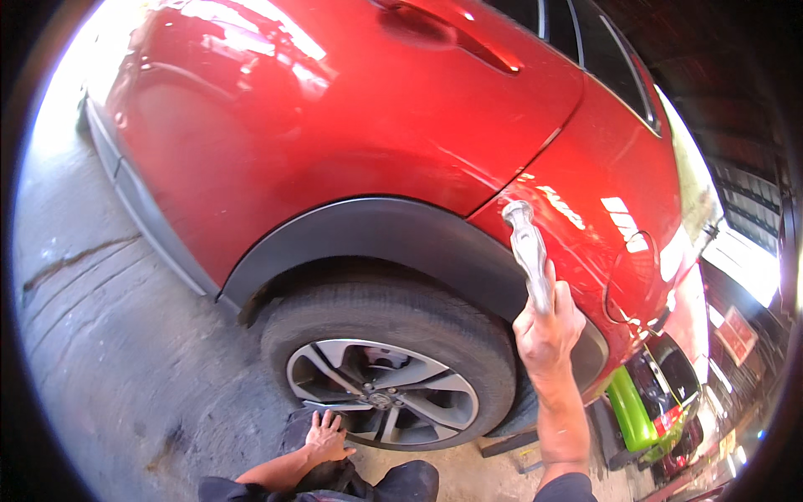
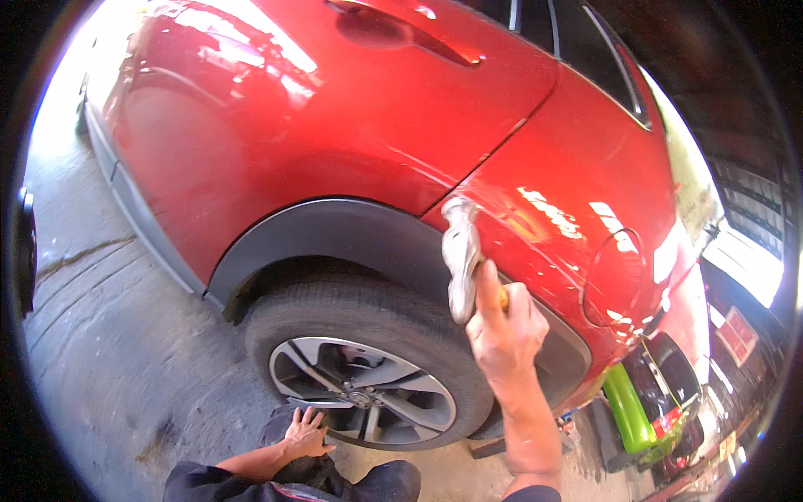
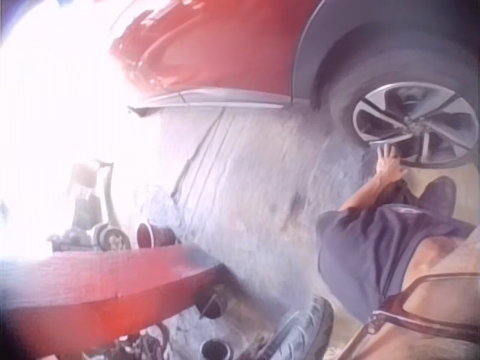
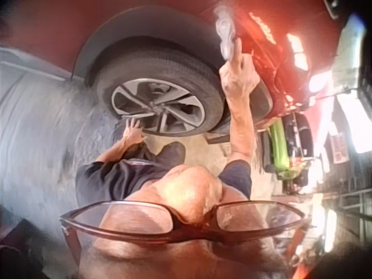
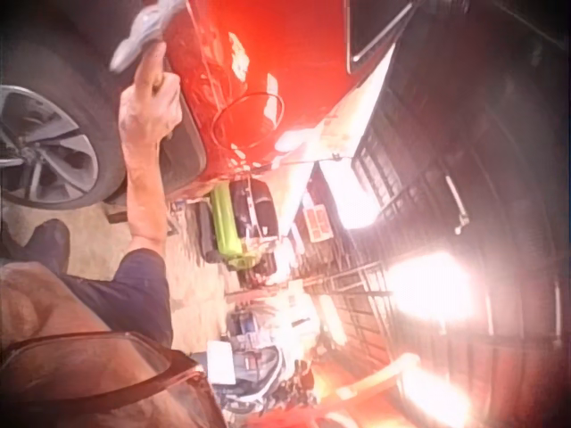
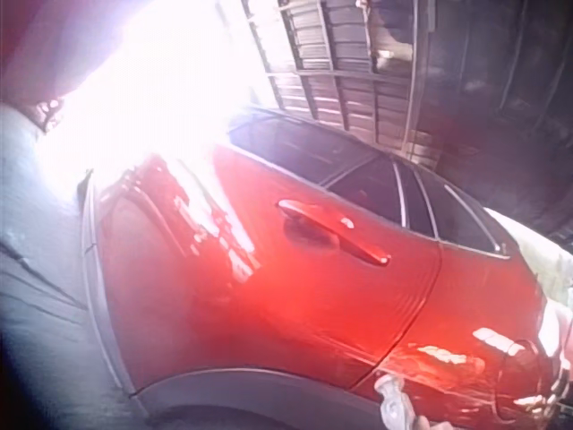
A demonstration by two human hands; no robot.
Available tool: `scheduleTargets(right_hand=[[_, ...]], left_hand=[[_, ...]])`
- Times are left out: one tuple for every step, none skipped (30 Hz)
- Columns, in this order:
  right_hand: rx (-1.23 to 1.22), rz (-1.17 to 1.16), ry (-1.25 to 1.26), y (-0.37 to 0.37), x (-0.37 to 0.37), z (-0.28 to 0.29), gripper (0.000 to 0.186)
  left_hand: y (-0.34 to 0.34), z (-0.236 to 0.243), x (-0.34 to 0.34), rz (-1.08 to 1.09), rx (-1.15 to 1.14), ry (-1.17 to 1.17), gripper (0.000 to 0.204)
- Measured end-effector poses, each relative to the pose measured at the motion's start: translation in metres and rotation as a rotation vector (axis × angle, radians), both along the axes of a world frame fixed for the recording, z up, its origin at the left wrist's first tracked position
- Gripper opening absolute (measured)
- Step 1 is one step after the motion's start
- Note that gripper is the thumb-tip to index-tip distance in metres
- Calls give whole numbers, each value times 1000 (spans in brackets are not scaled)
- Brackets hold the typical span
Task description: The person uses a hammer to repeatedly tap a dent on the rear quarter panel of a red car. They frequently pause to feel the surface with their left hand to check the progress of the repair.
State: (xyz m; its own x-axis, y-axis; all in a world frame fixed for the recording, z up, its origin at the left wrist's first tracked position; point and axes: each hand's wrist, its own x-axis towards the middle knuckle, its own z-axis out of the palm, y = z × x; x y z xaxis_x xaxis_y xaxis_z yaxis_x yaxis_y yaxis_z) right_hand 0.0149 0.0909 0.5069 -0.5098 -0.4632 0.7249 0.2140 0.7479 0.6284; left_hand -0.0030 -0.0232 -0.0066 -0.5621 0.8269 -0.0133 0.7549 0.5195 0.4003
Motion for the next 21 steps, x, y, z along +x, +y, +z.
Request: scheduleTargets(right_hand=[[3,-98,-24,-1,-2,-2,84],[-47,-139,-47,-7,-1,0,79],[-99,-154,-72,-12,1,4,73],[-196,-45,-106,-10,4,9,66],[-296,50,-140,-6,9,10,59],[-262,191,-64,3,7,7,55],[-406,289,-65,5,13,-6,51],[-546,400,-60,8,17,-19,47],[-884,499,-197,-4,28,-35,49],[-1235,592,-265,-14,39,-52,52],[-1621,695,-368,-28,49,-74,62],[-1459,668,-488,-35,59,-101,63],[-1056,298,-583,-38,71,-106,58],[-1653,475,-617,-40,73,-144,52],[-1536,516,-657,19,60,-223,40],[-1598,329,-770,4,71,-231,49],[-1639,134,-873,-17,87,-237,58],[-1611,96,-942,-15,96,-257,56],[-1581,73,-989,-6,108,-281,55],[-1551,34,-1035,0,121,-301,54],[-1538,4,-1069,4,132,-317,53]], left_hand=[[-2,5,2,3,-13,37,75],[-6,13,2,-21,-22,41,73],[-12,19,2,-17,-36,47,72],[-13,23,1,-11,-20,63,69],[-16,30,4,-30,-67,73,65],[-18,26,7,-22,-60,88,64],[-14,22,1,-15,-45,116,62],[-14,21,1,-39,-53,66,61],[-15,18,1,-66,-55,17,60],[-14,3,-2,-42,86,25,55],[-14,-1,-8,-31,114,-98,53],[-7,1,-19,-16,155,-213,51],[-7,-4,-20,-16,188,-339,49],[-5,-19,-16,118,409,-367,45],[-17,-9,-12,175,469,-422,45],[-39,15,-12,228,502,-471,45],[-53,37,-12,269,544,-516,45],[-65,48,-8,407,586,-493,39],[-77,63,-8,509,645,-401,35],[-89,81,-11,598,709,-309,32],[-100,102,-11,682,765,-222,28]])
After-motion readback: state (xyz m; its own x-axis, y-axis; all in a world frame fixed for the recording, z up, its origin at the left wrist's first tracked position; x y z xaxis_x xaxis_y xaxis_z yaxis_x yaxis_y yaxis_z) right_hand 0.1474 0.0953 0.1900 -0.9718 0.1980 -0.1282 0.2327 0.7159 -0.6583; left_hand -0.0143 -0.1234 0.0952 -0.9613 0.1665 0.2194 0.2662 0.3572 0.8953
